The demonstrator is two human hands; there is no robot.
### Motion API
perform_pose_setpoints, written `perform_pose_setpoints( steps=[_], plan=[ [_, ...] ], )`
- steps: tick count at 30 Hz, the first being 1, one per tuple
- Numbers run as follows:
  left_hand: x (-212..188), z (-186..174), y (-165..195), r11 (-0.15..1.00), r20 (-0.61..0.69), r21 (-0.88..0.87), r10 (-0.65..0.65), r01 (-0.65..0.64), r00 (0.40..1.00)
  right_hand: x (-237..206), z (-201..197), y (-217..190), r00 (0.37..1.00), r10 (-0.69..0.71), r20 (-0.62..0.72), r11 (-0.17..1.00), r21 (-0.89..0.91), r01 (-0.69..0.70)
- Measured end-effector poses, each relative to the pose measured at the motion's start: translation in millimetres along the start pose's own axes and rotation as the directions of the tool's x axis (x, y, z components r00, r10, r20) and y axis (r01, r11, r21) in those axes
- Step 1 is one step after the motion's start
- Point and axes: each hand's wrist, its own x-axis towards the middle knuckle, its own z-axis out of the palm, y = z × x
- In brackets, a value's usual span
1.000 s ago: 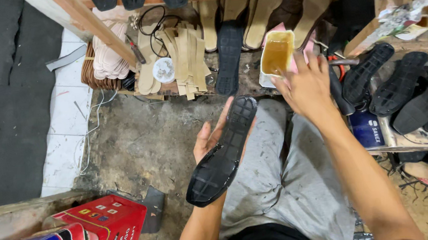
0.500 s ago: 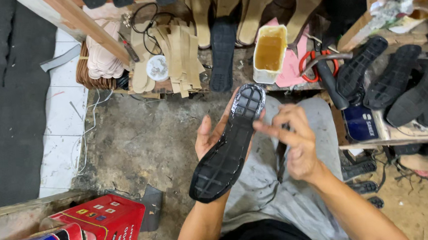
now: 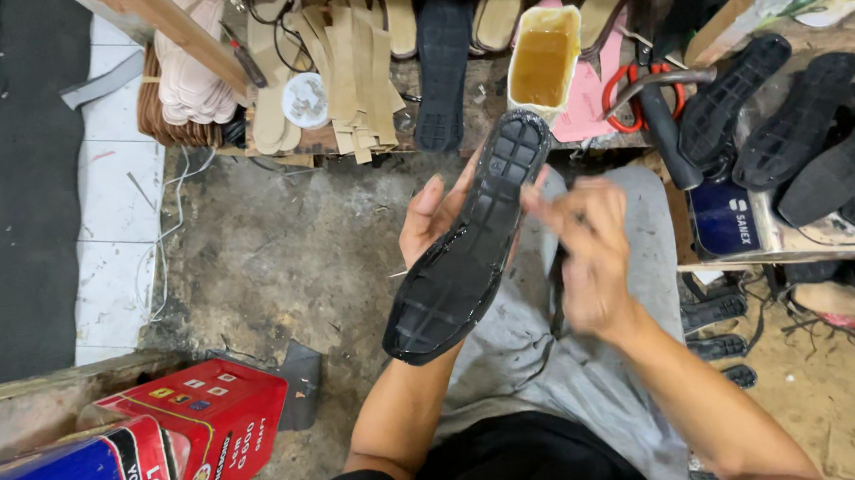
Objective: The person sits on the workshop floor and applies adhesive to the bottom of shoe soles. They dip a finger into a container of yellowish glue, spread it over the sole surface by hand, place the coated sole on the floor, and pick up the next sole to repeat the process.
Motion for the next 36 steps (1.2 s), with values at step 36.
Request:
perform_pose_setpoints(
  steps=[36],
  plan=[
    [27.2,-16.2,0.3,0.977,-0.019,0.161,0.142,-0.137,0.990,1.9,27.5,-8.3,0.991,-0.090,0.098,0.995,-0.026,0.093]
  ],
)
